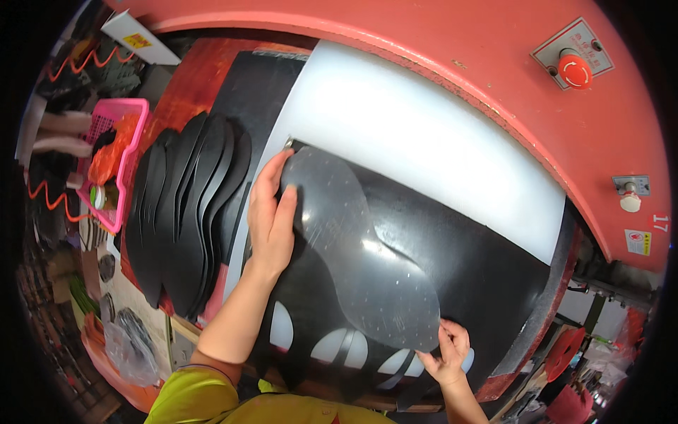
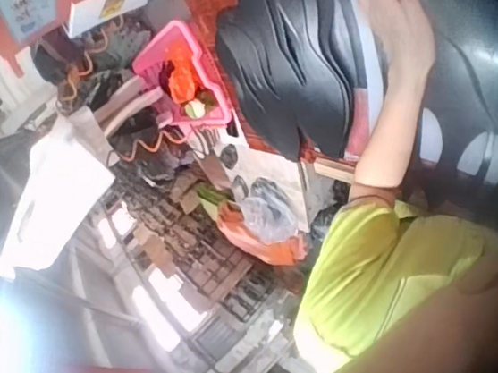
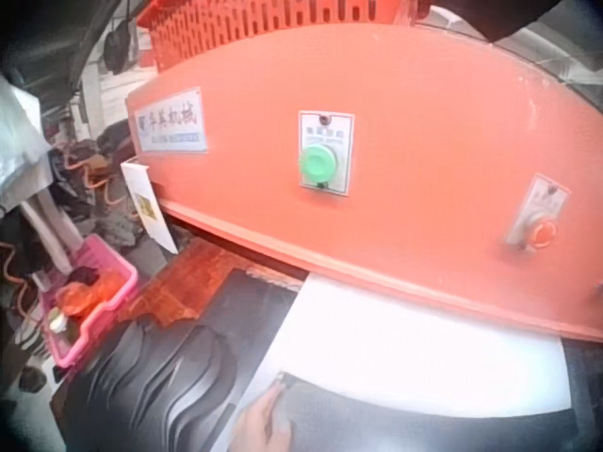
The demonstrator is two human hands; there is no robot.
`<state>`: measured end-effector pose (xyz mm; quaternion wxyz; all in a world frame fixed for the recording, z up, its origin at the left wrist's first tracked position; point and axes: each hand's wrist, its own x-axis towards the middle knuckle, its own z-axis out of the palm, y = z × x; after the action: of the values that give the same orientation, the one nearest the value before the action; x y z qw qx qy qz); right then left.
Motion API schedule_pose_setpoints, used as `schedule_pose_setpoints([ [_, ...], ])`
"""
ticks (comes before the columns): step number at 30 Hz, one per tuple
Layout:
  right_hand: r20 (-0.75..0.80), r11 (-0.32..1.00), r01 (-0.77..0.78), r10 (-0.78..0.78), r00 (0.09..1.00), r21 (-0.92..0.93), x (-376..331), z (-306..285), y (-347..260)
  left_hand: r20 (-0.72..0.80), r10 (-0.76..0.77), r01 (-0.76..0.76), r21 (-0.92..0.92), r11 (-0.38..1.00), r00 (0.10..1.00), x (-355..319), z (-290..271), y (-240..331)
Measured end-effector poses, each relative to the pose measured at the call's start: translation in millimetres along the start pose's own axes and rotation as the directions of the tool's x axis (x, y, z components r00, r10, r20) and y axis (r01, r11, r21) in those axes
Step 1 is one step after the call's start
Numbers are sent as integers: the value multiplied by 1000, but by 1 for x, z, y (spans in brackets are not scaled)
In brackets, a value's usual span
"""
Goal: The person places black shoe sole pieces onto a red cutting machine, presses them through the blade, and removes the trimmed pieces. The person repeats this process for multiple sole pieces, stacking the finished pieces on the machine surface.
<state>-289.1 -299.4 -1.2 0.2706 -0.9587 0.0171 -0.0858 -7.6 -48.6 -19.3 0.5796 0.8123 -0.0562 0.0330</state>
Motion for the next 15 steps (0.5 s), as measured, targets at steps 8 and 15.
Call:
schedule_pose_setpoints([
  [8,74,999,-38,39,996,-12,-11,-1,6,60,15,-10,-89,996,998,-4,-7,3],
  [15,58,997,-55,57,997,-46,-8,-1,5,38,92,-95,88,992,995,-5,-3,4],
])
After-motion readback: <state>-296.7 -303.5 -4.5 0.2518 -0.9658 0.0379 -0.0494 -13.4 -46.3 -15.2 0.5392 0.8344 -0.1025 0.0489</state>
